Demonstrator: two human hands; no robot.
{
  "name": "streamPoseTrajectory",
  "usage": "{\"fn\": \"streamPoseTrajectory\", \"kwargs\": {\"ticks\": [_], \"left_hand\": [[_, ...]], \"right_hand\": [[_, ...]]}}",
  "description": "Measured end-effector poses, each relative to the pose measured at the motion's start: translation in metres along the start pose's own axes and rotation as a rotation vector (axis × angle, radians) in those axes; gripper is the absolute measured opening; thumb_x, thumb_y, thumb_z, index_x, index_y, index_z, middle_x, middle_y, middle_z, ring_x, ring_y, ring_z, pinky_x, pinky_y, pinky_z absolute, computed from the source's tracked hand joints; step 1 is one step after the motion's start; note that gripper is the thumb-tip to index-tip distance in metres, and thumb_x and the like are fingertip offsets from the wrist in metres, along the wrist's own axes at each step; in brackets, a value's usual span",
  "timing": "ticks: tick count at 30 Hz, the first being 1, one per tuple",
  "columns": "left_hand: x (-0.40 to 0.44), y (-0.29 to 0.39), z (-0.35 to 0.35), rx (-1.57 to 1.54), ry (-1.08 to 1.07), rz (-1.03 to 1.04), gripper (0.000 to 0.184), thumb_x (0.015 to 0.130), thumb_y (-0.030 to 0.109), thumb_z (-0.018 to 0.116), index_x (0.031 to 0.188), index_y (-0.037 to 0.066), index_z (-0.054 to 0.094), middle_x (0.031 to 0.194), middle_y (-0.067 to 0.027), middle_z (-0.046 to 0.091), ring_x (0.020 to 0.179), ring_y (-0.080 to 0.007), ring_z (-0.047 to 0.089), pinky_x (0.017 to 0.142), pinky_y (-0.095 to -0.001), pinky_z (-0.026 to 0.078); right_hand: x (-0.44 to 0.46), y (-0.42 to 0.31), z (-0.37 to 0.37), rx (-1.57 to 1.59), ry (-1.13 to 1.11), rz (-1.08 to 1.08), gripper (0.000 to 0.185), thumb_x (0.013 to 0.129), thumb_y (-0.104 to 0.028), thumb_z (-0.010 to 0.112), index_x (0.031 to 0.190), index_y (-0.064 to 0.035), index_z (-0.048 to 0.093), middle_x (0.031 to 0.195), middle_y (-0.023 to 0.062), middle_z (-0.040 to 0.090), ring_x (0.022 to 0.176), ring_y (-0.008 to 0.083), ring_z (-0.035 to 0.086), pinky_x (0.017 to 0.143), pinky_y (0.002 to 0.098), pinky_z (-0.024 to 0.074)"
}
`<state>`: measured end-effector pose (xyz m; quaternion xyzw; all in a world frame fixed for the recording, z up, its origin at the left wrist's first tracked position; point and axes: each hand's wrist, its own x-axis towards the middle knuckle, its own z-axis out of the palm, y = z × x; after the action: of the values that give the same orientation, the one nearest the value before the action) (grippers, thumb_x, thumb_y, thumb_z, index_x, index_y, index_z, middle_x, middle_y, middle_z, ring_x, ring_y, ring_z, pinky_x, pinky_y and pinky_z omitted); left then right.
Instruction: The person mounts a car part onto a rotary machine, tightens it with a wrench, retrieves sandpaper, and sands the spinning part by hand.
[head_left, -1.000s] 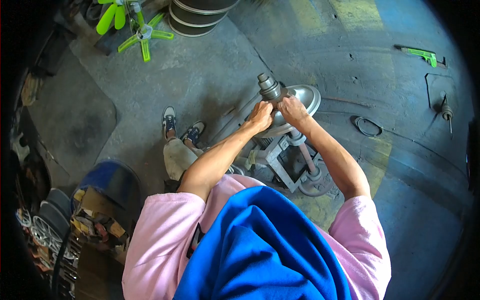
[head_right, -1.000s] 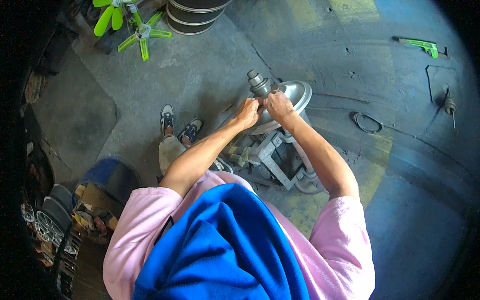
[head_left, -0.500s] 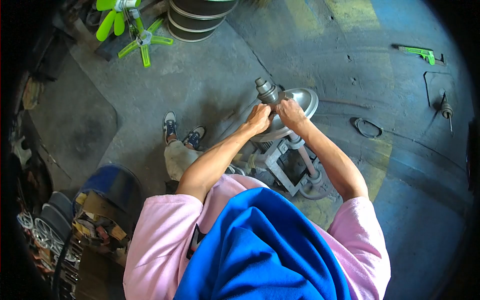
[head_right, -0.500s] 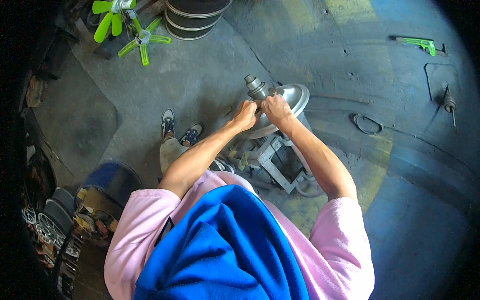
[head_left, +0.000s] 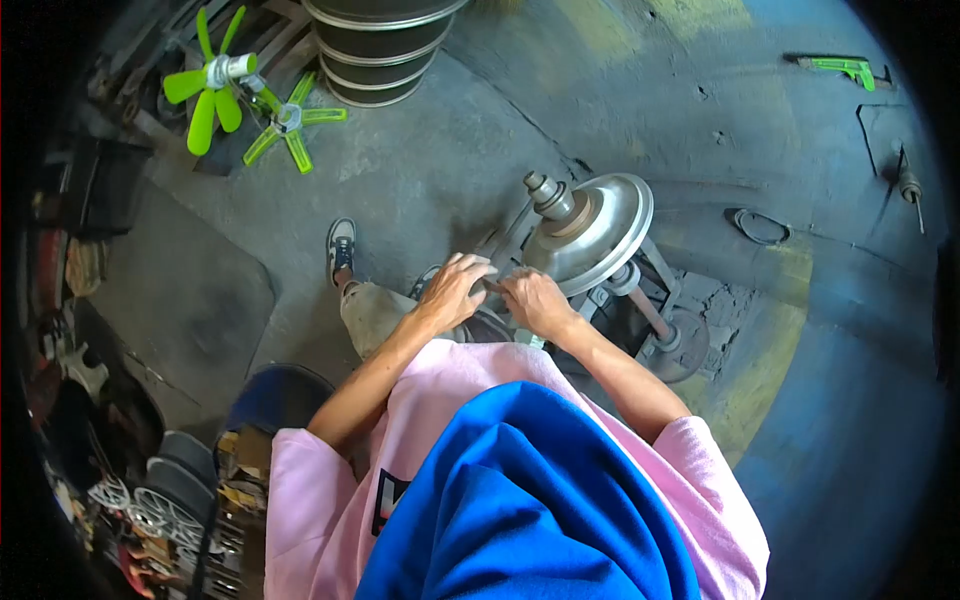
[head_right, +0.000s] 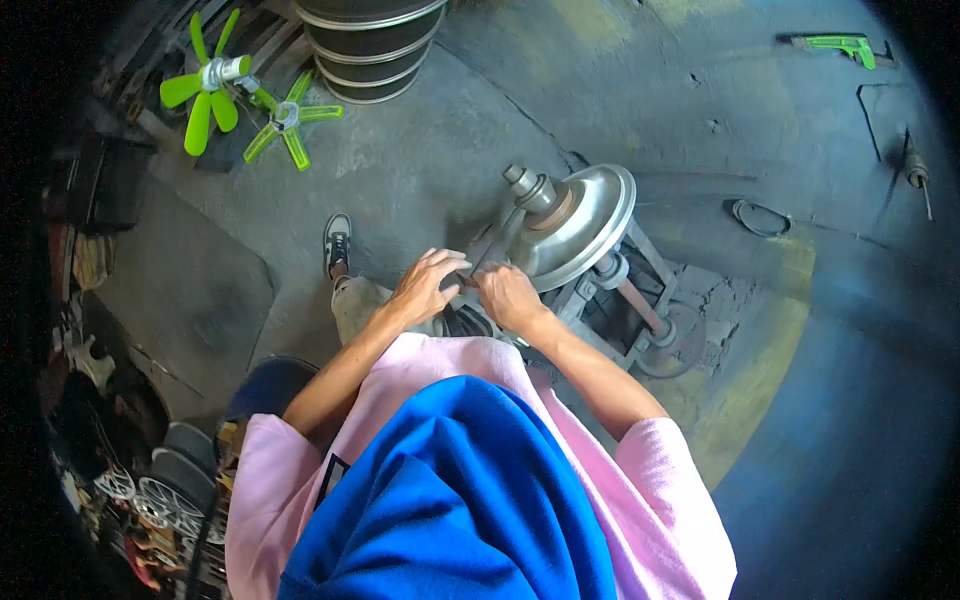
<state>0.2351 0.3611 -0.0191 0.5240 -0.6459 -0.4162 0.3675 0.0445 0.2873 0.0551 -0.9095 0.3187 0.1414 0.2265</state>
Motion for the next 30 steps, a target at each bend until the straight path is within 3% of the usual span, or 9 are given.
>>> {"fn": "streamPoseTrajectory", "kwargs": {"ticks": [2,4,7,9,12,15,20,26,30], "left_hand": [[-0.005,-0.001,-0.023,-0.092,0.071,-0.119,0.034,0.083,0.016,0.073,0.113,0.001,0.068,0.122,-0.0187,0.065,0.115,-0.0398,0.059,0.103,-0.0455,0.045],[-0.014,-0.031,-0.046,-0.103,-0.002,-0.166,0.038,0.083,0.02,0.076,0.116,0.002,0.069,0.121,-0.0191,0.066,0.115,-0.0394,0.06,0.103,-0.0446,0.046],[-0.03,-0.074,-0.097,-0.066,-0.174,-0.403,0.035,0.087,0.023,0.074,0.116,0.004,0.07,0.118,-0.0185,0.068,0.113,-0.038,0.063,0.101,-0.0439,0.048],[-0.04,-0.108,-0.141,-0.022,-0.197,-0.489,0.031,0.09,0.025,0.072,0.113,0.005,0.072,0.114,-0.0179,0.071,0.11,-0.0354,0.066,0.097,-0.0429,0.05],[-0.07,-0.168,-0.196,0.018,-0.132,-0.609,0.031,0.092,0.028,0.07,0.11,0.003,0.073,0.106,-0.0181,0.075,0.1,-0.0331,0.072,0.089,-0.0406,0.054],[-0.087,-0.206,-0.244,0.099,-0.181,-0.714,0.033,0.092,0.029,0.069,0.11,0.002,0.073,0.104,-0.0179,0.075,0.095,-0.0322,0.073,0.085,-0.0398,0.055],[-0.091,-0.217,-0.276,0.172,-0.198,-0.765,0.032,0.093,0.029,0.067,0.109,0.002,0.074,0.105,-0.0178,0.075,0.096,-0.0294,0.073,0.086,-0.0384,0.055],[-0.08,-0.227,-0.25,0.038,-0.199,-0.731,0.03,0.092,0.03,0.068,0.108,0.005,0.075,0.102,-0.0196,0.075,0.098,-0.032,0.072,0.088,-0.0396,0.054],[-0.068,-0.216,-0.243,-0.031,-0.207,-0.734,0.031,0.092,0.031,0.068,0.108,0.005,0.075,0.103,-0.0201,0.074,0.099,-0.0324,0.072,0.088,-0.0391,0.054]], "right_hand": [[0.006,-0.001,0.005,0.034,0.0,0.061,0.013,0.083,-0.01,0.062,0.09,-0.0028,0.07,0.092,0.019,0.067,0.089,0.0369,0.067,0.08,0.0469,0.0542],[0.011,0.0,-0.011,-0.113,-0.034,0.121,0.015,0.084,-0.012,0.061,0.089,-0.0025,0.071,0.097,0.0201,0.065,0.096,0.0362,0.065,0.084,0.047,0.0531],[0.023,0.023,-0.038,-0.362,0.01,0.356,0.021,0.086,-0.015,0.058,0.09,-0.0012,0.073,0.111,0.0169,0.06,0.104,0.0305,0.058,0.089,0.0402,0.05],[0.04,0.033,-0.064,-0.647,-0.26,0.508,0.025,0.092,-0.018,0.054,0.1,-0.0072,0.075,0.124,0.0134,0.056,0.117,0.0274,0.051,0.094,0.0383,0.0441],[0.047,0.066,-0.06,-0.795,-0.28,0.523,0.029,0.094,-0.02,0.052,0.111,-0.0082,0.072,0.122,0.0131,0.056,0.115,0.028,0.051,0.093,0.0382,0.0427],[0.055,0.085,-0.054,-0.749,-0.255,0.632,0.031,0.096,-0.02,0.051,0.117,-0.0067,0.069,0.121,0.0115,0.056,0.113,0.0266,0.051,0.089,0.0384,0.0433],[0.059,0.097,-0.048,-0.723,-0.387,0.673,0.033,0.093,-0.021,0.054,0.122,-0.011,0.066,0.117,0.0115,0.056,0.112,0.0273,0.053,0.086,0.0371,0.0447],[0.043,0.106,-0.069,-0.803,-0.417,0.396,0.035,0.093,-0.018,0.053,0.122,-0.0022,0.067,0.13,0.0123,0.055,0.121,0.0288,0.051,0.095,0.0393,0.0465],[0.053,0.114,-0.085,-0.683,-0.45,0.383,0.033,0.093,-0.016,0.054,0.12,0.0,0.066,0.131,0.0138,0.056,0.119,0.0294,0.054,0.097,0.038,0.0492]]}}
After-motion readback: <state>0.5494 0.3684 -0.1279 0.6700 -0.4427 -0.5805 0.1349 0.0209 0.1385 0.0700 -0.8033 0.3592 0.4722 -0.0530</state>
